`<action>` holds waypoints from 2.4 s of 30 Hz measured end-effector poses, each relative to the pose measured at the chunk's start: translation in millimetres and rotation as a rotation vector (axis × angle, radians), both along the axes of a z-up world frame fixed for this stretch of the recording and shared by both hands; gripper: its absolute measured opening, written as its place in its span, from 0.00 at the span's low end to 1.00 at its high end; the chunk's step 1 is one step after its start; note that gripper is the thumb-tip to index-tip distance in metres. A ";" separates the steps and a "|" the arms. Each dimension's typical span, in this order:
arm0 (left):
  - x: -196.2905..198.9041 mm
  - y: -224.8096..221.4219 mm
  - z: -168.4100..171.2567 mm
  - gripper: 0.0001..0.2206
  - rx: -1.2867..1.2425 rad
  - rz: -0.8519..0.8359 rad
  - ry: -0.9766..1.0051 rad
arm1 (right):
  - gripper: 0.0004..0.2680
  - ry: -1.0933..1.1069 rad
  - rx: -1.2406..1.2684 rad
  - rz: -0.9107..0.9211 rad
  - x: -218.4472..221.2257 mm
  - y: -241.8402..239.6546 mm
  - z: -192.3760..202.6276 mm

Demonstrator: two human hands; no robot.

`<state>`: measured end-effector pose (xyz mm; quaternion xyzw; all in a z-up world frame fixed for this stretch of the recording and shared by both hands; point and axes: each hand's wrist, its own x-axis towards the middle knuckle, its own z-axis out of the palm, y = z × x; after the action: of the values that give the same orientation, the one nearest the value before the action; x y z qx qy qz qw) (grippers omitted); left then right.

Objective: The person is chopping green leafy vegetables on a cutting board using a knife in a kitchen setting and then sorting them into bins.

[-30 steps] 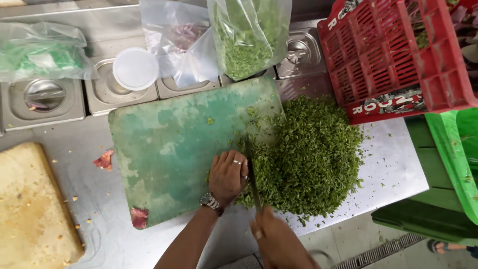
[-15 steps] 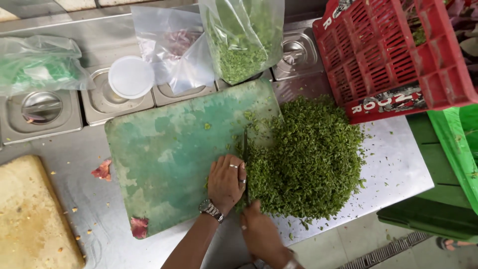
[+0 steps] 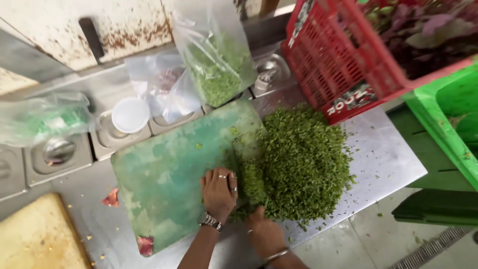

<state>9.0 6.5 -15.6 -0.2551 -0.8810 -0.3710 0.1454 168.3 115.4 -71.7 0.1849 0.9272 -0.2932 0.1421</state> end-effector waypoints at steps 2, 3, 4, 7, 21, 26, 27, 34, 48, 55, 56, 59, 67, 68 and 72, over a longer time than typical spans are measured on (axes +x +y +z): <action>2.1 1.2 -2.6 0.05 -0.046 0.077 0.007 | 0.19 -0.078 0.177 0.030 10.9 39.4 -9.0; -0.8 2.8 -2.0 0.05 -0.044 0.078 0.020 | 0.19 -0.064 0.179 0.031 5.1 55.3 11.6; -3.3 3.3 -1.7 0.06 -0.045 0.107 0.019 | 0.18 -0.108 0.173 0.001 -0.5 70.9 32.1; -15.7 3.5 1.9 0.07 -0.033 0.146 0.072 | 0.17 -0.109 0.128 0.017 2.6 114.4 58.1; -22.2 20.8 -36.4 0.05 0.158 0.223 -0.089 | 0.14 0.009 0.263 0.009 -27.1 206.4 144.8; 18.0 25.4 -13.6 0.06 0.261 0.232 -0.060 | 0.19 0.501 0.379 0.256 -32.7 162.6 107.3; 21.5 21.5 -20.1 0.06 0.254 0.253 -0.065 | 0.19 0.498 0.367 0.275 -41.2 141.8 104.2; 15.4 27.7 -23.1 0.10 0.204 0.365 -0.017 | 0.36 0.685 -0.013 0.744 -95.3 61.5 75.6; 18.3 6.2 -8.6 0.11 -0.003 0.245 0.108 | 0.20 0.477 0.234 0.694 -164.2 85.5 12.3; 3.8 10.1 -10.4 0.06 -0.099 0.282 -0.050 | 0.22 0.388 0.347 0.443 -131.2 145.3 152.1; 1.9 8.4 -9.8 0.06 -0.096 0.328 0.011 | 0.18 0.419 0.398 0.288 -117.9 160.5 156.7; 0.5 10.5 -0.6 0.07 -0.021 0.319 0.026 | 0.17 0.039 0.356 0.068 -72.3 216.3 149.7; -8.1 10.4 -10.2 0.06 0.037 0.245 -0.013 | 0.27 0.172 0.206 0.076 -30.2 239.5 105.7; -7.5 10.5 -12.2 0.06 0.032 0.253 -0.038 | 0.26 0.136 0.222 -0.001 -31.7 234.5 106.6; 15.9 18.8 -9.1 0.05 0.038 0.261 -0.042 | 0.21 0.294 0.034 -0.116 -35.3 218.8 96.0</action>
<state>24.8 25.3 -24.8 -0.1279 -0.9024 -0.3706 0.1789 133.0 334.1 24.2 0.1958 0.9305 -0.3091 -0.0155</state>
